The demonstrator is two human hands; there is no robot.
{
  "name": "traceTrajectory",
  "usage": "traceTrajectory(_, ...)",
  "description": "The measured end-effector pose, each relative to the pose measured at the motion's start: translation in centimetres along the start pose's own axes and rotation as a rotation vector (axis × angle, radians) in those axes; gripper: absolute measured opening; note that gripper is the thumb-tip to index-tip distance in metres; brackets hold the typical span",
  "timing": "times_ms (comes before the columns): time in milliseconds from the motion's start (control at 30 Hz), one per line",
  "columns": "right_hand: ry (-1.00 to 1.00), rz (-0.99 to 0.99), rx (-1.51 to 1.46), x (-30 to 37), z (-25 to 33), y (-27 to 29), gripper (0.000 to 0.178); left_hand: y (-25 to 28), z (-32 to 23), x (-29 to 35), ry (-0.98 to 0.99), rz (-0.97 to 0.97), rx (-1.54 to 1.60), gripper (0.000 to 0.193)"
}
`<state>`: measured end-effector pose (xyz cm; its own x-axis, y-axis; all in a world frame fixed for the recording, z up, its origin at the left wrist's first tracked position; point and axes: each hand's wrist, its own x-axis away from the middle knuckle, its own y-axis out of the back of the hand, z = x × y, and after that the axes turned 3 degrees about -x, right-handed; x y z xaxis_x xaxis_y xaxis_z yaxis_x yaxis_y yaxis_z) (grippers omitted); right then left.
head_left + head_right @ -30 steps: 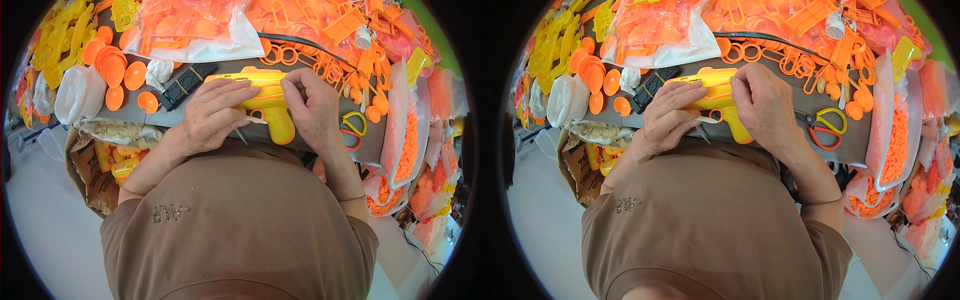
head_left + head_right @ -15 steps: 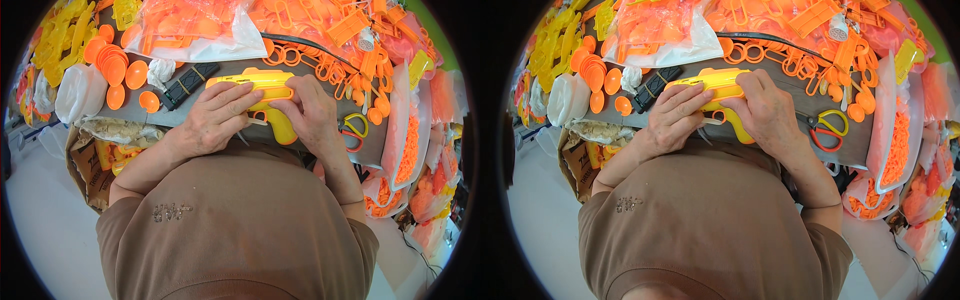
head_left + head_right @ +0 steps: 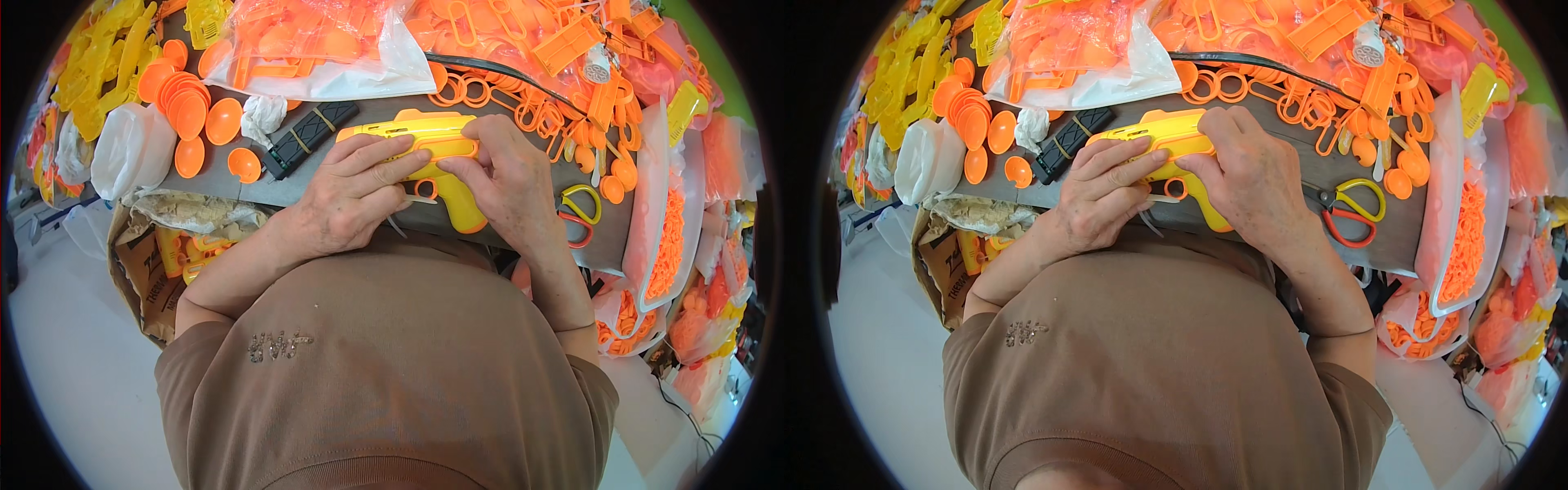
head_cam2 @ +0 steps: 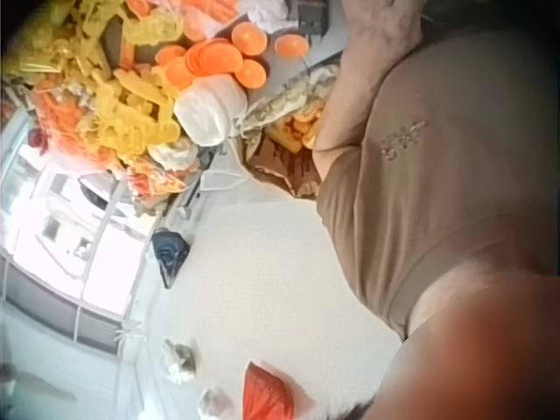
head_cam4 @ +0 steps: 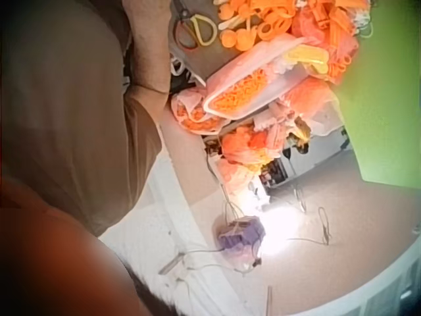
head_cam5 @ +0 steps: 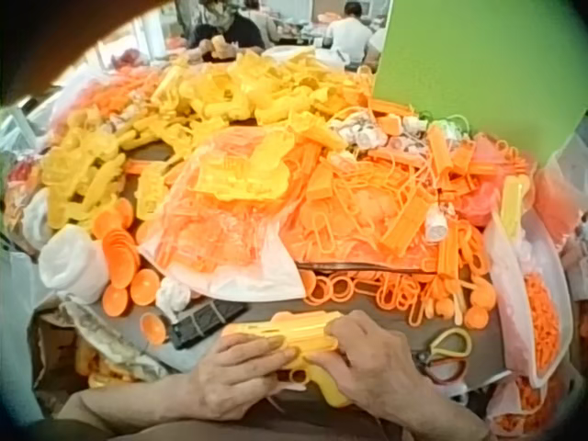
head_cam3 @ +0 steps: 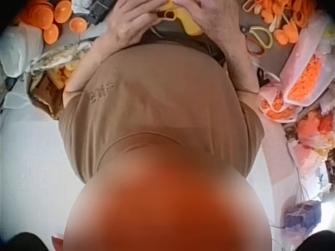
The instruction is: Assembling various plastic components into a toy gun at a workbench.
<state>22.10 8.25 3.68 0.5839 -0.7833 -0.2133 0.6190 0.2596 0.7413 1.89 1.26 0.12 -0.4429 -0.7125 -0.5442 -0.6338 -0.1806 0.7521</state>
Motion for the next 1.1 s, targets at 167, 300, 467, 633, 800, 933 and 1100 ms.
traceTrajectory(167,0.056,-0.016,0.016,0.3,-0.5,0.3,0.035,1.0,-0.2,-0.8,0.137,-0.008,0.227,0.011)
traceTrajectory(300,-0.037,-0.072,-0.234,1.1,0.3,1.9,0.042,2.2,-1.3,-2.1,0.389,-0.152,0.537,0.007)
traceTrajectory(467,0.459,-0.172,-0.284,0.9,0.3,2.5,0.042,2.7,-2.4,-3.8,0.634,-0.186,0.979,0.009)
traceTrajectory(633,0.612,-0.252,-0.273,0.4,0.3,1.9,0.036,2.8,-2.6,-4.5,0.719,-0.12,1.142,0.01)
traceTrajectory(800,0.638,-0.232,-0.318,-0.1,0.3,2.0,0.032,2.9,-2.5,-4.9,0.722,-0.051,1.157,0.013)
traceTrajectory(933,0.679,-0.214,-0.273,-0.1,0.3,2.3,0.032,2.9,-2.2,-4.6,0.719,-0.006,1.181,0.013)
traceTrajectory(1100,0.398,-0.236,-0.301,1.3,-2.7,3.9,0.033,2.5,-1.0,-3.2,0.23,-0.073,0.159,0.026)
